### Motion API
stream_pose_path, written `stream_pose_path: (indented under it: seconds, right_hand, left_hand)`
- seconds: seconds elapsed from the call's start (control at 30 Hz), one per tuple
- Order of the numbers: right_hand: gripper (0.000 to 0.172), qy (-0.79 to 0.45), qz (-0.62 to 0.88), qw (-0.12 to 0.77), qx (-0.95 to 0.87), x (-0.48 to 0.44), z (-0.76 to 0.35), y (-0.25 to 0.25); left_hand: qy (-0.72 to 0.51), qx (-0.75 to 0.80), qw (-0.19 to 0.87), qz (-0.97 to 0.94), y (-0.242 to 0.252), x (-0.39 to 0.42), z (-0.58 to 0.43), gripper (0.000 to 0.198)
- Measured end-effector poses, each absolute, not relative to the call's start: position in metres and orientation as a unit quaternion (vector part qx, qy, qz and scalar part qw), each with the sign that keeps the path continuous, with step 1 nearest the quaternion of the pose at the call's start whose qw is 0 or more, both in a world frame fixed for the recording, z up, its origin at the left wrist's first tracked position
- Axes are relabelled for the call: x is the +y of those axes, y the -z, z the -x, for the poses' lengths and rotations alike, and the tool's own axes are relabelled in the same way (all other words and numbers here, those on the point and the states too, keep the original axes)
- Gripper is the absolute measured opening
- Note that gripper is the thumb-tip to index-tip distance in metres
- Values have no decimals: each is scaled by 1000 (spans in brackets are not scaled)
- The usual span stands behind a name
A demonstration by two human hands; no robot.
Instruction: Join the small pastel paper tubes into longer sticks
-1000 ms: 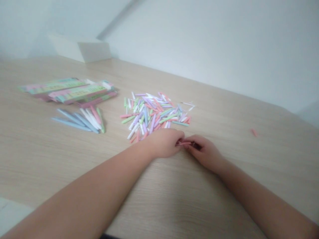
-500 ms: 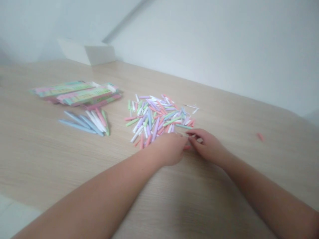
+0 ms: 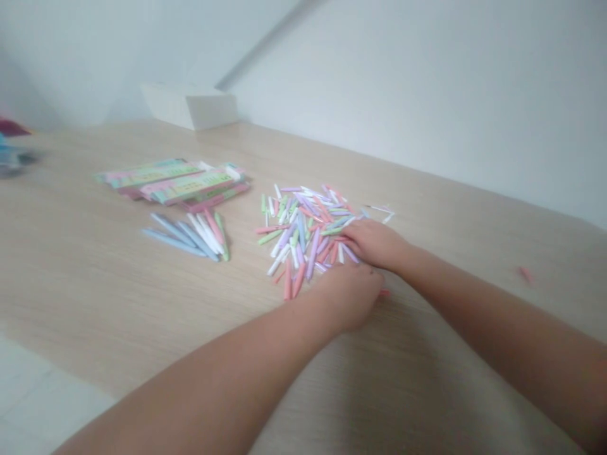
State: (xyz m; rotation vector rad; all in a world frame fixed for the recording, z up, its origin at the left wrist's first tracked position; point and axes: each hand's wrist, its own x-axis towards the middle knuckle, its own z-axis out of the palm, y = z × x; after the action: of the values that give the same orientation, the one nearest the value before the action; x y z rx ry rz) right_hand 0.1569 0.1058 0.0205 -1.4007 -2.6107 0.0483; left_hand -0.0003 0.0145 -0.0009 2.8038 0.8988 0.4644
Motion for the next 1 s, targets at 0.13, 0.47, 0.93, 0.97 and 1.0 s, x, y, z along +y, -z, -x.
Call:
stream_pose_path:
  seconds: [0.13,0.47,0.93,0.97,1.0]
  right_hand:
    - [21,49,443,26,-895,112,-152,-17]
    - [21,64,469,58,-879,112,-159,-23]
    - [25,24,617,193,-762,158,-192,-21]
    - [25,32,637,216,-740,162,-205,-25]
    - [26,40,655,239,-716,164,-220,-29]
  left_hand:
    - [-151,302,78,-938,-1,12,1,27]
    - [-146,324,83,-931,-6,4,-1,29]
    - [-160,320,83,-930,-1,7,-8,28]
    - [-162,322,85,-929,0,7,-9,30]
    - [-163,325,86,-927,1,8,-10,33]
